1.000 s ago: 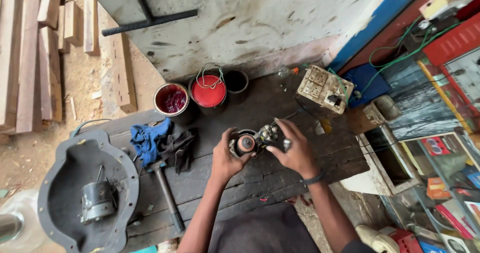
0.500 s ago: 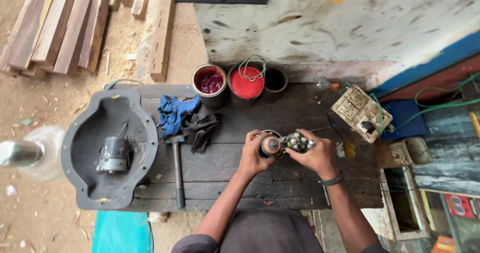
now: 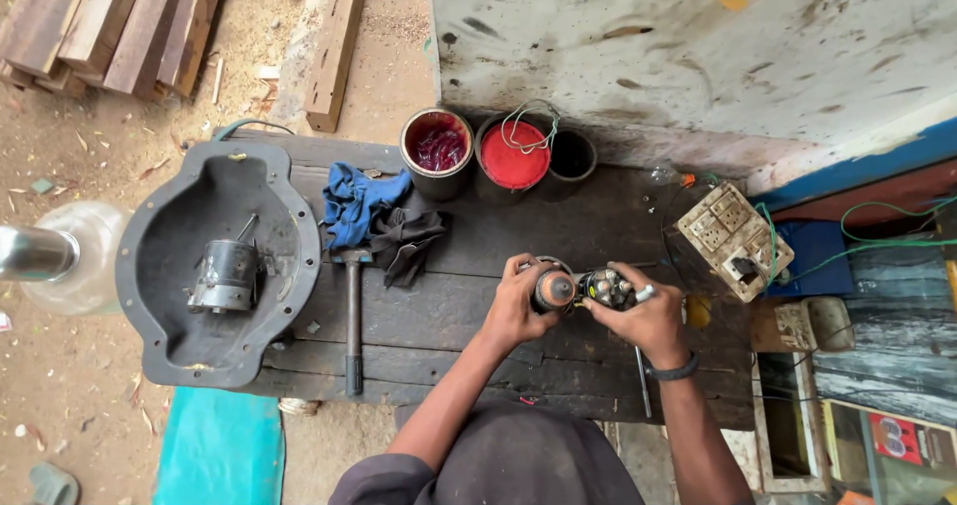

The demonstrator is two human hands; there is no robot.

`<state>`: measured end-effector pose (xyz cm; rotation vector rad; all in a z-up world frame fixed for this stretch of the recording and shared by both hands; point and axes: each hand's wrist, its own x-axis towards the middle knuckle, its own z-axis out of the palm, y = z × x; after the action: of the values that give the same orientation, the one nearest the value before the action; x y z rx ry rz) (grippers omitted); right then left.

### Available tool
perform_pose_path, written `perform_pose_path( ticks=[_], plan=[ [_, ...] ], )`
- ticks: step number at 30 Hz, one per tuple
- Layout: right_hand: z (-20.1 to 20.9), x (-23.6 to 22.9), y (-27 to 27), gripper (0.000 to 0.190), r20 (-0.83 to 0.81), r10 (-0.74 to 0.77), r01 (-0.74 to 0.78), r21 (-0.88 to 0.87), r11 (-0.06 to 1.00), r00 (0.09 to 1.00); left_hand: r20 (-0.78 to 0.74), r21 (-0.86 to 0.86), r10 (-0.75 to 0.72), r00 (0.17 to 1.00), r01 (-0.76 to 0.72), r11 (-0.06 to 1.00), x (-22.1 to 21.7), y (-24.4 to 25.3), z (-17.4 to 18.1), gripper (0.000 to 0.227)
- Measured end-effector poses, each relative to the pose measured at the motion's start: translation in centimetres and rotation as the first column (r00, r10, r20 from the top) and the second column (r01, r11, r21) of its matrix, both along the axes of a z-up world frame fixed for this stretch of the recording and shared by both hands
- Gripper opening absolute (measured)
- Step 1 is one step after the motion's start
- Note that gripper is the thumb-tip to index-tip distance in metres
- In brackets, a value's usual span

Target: The person works at a wooden workbench repairing a starter motor. They use wrenches to loosen and remove bolts from the motor housing, separate the end cap from the body, handle internal components, and reposition the unit while continuing to work on it with hand tools.

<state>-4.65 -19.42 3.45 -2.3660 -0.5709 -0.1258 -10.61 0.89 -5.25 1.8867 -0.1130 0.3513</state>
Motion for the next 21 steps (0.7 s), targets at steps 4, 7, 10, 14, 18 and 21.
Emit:
perform_pose_path(
  ticks=[4,7,10,14,18,21],
  plan=[
    [0.2,-0.1,0.2,0.059,0.142,0.083,-0.084,0.0,0.996,0.986,0.059,0.0,0.005,0.998,-0.005,1.0,0.1,0.0,-0.3,0.065],
    [0.1,0.0,0.3,0.057,0.013,0.011,-0.01,-0.013,1.0,1.0,0.035,-0.02,0.006,0.999,-0.005,1.0,0.0,0.1,-0.2,0.069],
    [-0.3,0.1,-0.3,0.056,0.047,-0.036,0.038,-0.03,0.999,0.998,0.046,0.007,-0.027,0.999,0.026,1.0,0.4,0.4,-0.2,0.071],
    [0.0,0.4,-0.8,0.061,0.078,0.044,-0.042,-0.025,0.999,0.996,0.025,0.002,-0.051,0.998,0.051,0.999,0.5,0.3,-0.6,0.07],
    [-1.6,-1.4,-3.4,0.06,-0.025,-0.049,0.048,-0.065,0.997,0.998,-0.003,-0.012,-0.033,0.999,0.033,0.999,0.1,-0.1,-1.8,0.07],
    [-6.6,-3.7,-7.1,0.043,-0.15,-0.14,0.189,0.397,0.898,0.979,0.03,-0.005,-0.026,0.999,0.026,1.0,-0.4,-0.5,1.1,0.098]
  ],
)
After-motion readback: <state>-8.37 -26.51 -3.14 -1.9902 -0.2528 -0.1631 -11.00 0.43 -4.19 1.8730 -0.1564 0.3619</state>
